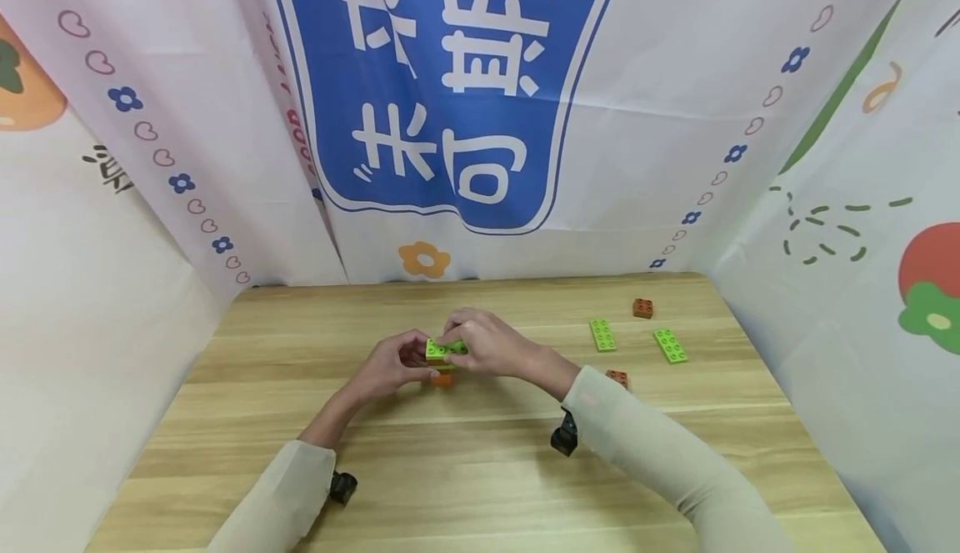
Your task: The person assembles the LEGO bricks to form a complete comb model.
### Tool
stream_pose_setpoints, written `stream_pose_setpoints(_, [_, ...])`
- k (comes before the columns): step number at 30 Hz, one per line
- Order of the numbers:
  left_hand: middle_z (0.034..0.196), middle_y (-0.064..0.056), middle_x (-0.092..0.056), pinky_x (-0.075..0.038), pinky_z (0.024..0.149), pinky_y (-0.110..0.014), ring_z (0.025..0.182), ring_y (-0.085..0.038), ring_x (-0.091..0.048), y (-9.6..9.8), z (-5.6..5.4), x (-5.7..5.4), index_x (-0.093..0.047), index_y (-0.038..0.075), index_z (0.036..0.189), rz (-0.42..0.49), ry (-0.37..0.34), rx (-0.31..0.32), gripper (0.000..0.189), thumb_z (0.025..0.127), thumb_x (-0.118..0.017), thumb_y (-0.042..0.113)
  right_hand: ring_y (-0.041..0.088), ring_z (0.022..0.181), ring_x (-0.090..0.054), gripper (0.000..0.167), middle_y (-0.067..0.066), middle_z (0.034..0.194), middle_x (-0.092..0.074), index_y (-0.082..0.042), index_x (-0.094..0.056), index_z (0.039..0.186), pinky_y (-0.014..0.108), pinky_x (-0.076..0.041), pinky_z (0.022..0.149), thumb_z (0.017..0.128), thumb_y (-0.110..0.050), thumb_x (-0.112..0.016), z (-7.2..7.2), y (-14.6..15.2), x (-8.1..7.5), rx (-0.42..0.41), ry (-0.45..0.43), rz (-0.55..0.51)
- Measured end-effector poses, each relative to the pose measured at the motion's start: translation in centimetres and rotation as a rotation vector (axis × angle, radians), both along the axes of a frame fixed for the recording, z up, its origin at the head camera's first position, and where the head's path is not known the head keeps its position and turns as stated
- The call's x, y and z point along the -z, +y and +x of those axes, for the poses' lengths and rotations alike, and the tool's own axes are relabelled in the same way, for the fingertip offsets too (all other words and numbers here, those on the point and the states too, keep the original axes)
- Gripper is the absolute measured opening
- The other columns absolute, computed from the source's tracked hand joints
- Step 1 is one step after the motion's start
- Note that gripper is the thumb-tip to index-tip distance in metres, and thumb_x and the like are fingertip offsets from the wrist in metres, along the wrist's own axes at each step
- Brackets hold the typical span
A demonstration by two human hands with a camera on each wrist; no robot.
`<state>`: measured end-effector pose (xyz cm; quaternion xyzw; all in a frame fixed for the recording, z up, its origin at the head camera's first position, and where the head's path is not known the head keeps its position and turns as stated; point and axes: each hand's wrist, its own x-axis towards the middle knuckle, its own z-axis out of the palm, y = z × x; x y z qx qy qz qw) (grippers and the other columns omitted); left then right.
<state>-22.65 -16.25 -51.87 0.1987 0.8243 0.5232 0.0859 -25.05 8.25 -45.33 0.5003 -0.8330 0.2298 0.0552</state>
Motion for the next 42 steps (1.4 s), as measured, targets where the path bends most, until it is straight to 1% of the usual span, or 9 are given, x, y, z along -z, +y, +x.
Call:
stream_pose_setpoints(4, [0.110, -0.007, -0.075, -0.060, 0.083, -0.029, 0.095, -0.020, -0.071, 0.1, 0.0, -0.1, -0.068, 0.007, 0.118, 0.000, 0.006, 0.005, 0.032, 0.091, -0.085, 0.008, 0.016, 0.102, -0.069, 0.032, 0.004, 0.110, -0.073, -0.009, -0.080, 0.120, 0.025, -0.058, 0.088, 0.089, -0.013, -0.087, -0.1, 0.4, -0.1, -0.012, 0.008, 0.004])
stream_pose_setpoints(10, [0.110, -0.007, -0.075, -0.060, 0.083, -0.029, 0.095, -0.020, -0.071, 0.2, 0.0, 0.0, -0.069, 0.008, 0.118, -0.006, 0.003, -0.004, 0.032, 0.090, -0.085, 0.007, 0.017, 0.106, -0.071, 0.030, 0.005, 0.115, -0.075, -0.008, -0.080, 0.118, 0.030, -0.059, 0.095, 0.090, -0.016, -0.087, -0.4, 1.3, -0.5, -0.017, -0.021, 0.002])
stream_pose_setpoints(15, [0.109, -0.006, -0.075, -0.060, 0.083, -0.029, 0.094, -0.019, -0.070, 0.2, 0.0, 0.0, -0.069, 0.008, 0.118, -0.011, -0.006, -0.021, 0.034, 0.089, -0.086, 0.009, 0.017, 0.110, -0.071, 0.033, 0.004, 0.119, -0.075, -0.009, -0.079, 0.122, 0.032, -0.058, 0.098, 0.091, -0.020, -0.087, -0.6, 2.3, -0.9, -0.018, -0.058, 0.012])
stream_pose_setpoints(24, [0.110, -0.006, -0.075, -0.059, 0.085, -0.030, 0.095, -0.019, -0.070, 0.3, 0.1, -0.2, -0.069, 0.008, 0.117, -0.017, -0.023, -0.038, 0.034, 0.089, -0.087, 0.008, 0.022, 0.112, -0.072, 0.036, 0.007, 0.120, -0.076, -0.004, -0.078, 0.122, 0.038, -0.059, 0.098, 0.089, -0.016, -0.087, -1.1, 5.1, -1.5, -0.035, -0.062, 0.020])
stream_pose_setpoints(31, [0.110, -0.007, -0.074, -0.058, 0.084, -0.028, 0.095, -0.018, -0.068, 0.3, 0.1, -0.3, -0.069, 0.007, 0.117, -0.022, -0.028, -0.042, 0.035, 0.088, -0.088, 0.010, 0.022, 0.111, -0.073, 0.036, 0.006, 0.119, -0.076, -0.007, -0.078, 0.122, 0.039, -0.060, 0.096, 0.091, -0.023, -0.087, -1.4, 7.8, -1.4, -0.018, -0.038, 0.041])
stream_pose_setpoints(33, [0.110, -0.007, -0.074, -0.058, 0.084, -0.029, 0.095, -0.019, -0.068, 0.3, 0.1, -0.3, -0.069, 0.007, 0.117, -0.021, -0.025, -0.044, 0.035, 0.088, -0.088, 0.009, 0.024, 0.110, -0.073, 0.036, 0.007, 0.118, -0.076, -0.006, -0.078, 0.122, 0.041, -0.060, 0.096, 0.090, -0.022, -0.087, -1.4, 8.6, -1.5, -0.015, -0.033, 0.045])
stream_pose_setpoints(38, [0.110, -0.007, -0.074, -0.057, 0.084, -0.030, 0.095, -0.020, -0.067, 0.3, 0.2, -0.3, -0.069, 0.006, 0.116, -0.022, -0.026, -0.051, 0.034, 0.088, -0.088, 0.009, 0.025, 0.112, -0.072, 0.037, 0.007, 0.119, -0.076, -0.006, -0.079, 0.121, 0.042, -0.060, 0.096, 0.088, -0.019, -0.089, -1.4, 10.4, -1.6, 0.015, -0.053, 0.072])
stream_pose_setpoints(42, [0.110, -0.007, -0.074, -0.057, 0.084, -0.031, 0.095, -0.020, -0.067, 0.3, 0.3, -0.6, -0.069, 0.006, 0.116, -0.022, -0.030, -0.052, 0.034, 0.088, -0.088, 0.009, 0.025, 0.112, -0.072, 0.037, 0.007, 0.119, -0.076, -0.006, -0.079, 0.121, 0.043, -0.060, 0.096, 0.088, -0.022, -0.089, -1.4, 11.8, -1.6, 0.032, -0.063, 0.091])
